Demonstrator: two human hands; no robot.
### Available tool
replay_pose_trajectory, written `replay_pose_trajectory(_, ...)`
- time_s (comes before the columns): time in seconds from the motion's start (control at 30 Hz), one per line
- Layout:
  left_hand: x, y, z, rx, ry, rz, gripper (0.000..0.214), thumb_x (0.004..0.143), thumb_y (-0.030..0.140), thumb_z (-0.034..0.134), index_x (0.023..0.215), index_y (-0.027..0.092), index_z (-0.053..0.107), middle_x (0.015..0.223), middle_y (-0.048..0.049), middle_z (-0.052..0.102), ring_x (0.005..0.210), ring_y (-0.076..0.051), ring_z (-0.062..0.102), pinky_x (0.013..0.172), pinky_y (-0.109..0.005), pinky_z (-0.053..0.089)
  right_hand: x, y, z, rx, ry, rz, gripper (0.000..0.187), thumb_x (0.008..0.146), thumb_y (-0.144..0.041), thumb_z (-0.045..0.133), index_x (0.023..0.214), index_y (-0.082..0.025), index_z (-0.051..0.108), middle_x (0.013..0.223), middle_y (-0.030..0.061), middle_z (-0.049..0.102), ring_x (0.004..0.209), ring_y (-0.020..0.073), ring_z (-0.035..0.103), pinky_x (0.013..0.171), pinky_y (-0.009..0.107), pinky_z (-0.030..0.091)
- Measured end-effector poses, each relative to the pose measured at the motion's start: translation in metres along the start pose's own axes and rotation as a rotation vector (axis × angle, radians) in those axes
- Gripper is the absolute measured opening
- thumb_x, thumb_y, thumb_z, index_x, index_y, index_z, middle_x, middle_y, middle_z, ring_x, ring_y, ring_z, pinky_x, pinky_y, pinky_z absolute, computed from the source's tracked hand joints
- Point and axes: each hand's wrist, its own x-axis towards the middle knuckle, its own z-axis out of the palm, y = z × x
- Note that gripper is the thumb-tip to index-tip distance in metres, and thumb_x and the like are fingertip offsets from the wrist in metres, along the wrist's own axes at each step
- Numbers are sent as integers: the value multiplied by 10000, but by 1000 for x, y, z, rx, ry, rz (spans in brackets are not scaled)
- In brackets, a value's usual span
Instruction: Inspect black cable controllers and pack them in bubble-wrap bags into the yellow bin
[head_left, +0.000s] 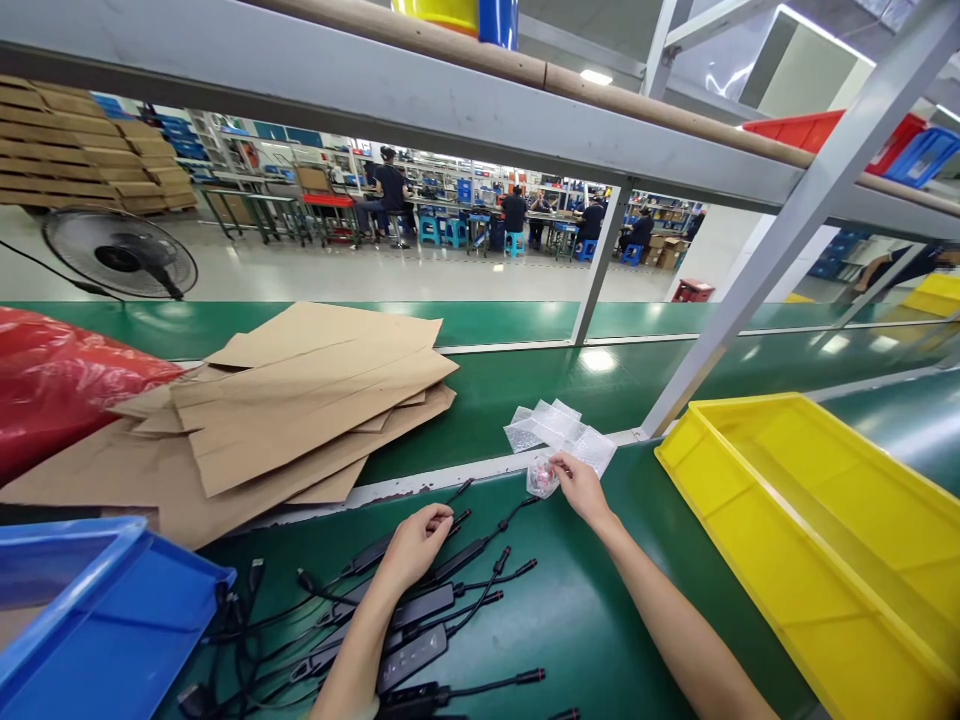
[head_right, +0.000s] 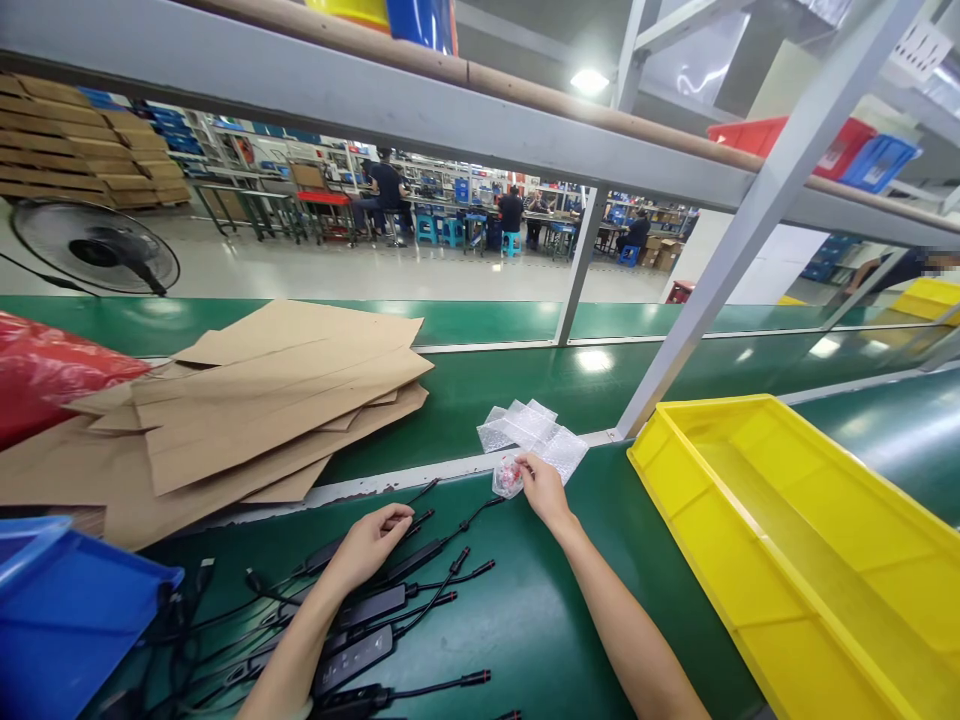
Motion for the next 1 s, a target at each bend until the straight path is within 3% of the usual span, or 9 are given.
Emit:
replay_pose_trajectory(0.17,0,-1,0,1,-5,2,356,769,476,433,852,189,627,823,-67,689,782,-225,635,691,-298,478,1,0,1,-36,15,-58,218,813,-164,450,876,-200,655,903,46,671,845,216,627,775,328,476)
replay_pose_trajectory(0.43,1,-2,0,5,2,1,362,758,479,440,854,187,631,837,-72,696,796,-231,642,705,-303,484,2,-5,6,-110,38,-140,241,804,-100,413,813,-185,638,849,51,610,752,189,593,714,293,466)
replay_pose_trajectory(0.8,-2,4,-1,3,13,2,339,758,458,444,841,192,638,799,-62,692,764,-226,635,678,-298,475,1,-3,6,-171,41,-183,217,867,-180,434,909,-189,647,898,63,643,834,208,616,762,319,500)
replay_pose_trajectory(1.0,-2,3,-1,-15,22,10,310,763,412,440,830,179,634,806,-78,691,770,-229,637,699,-307,479,5,1,5,-249,58,-150,316,877,-295,439,1106,-152,603,1069,131,622,998,267,575,875,393,472)
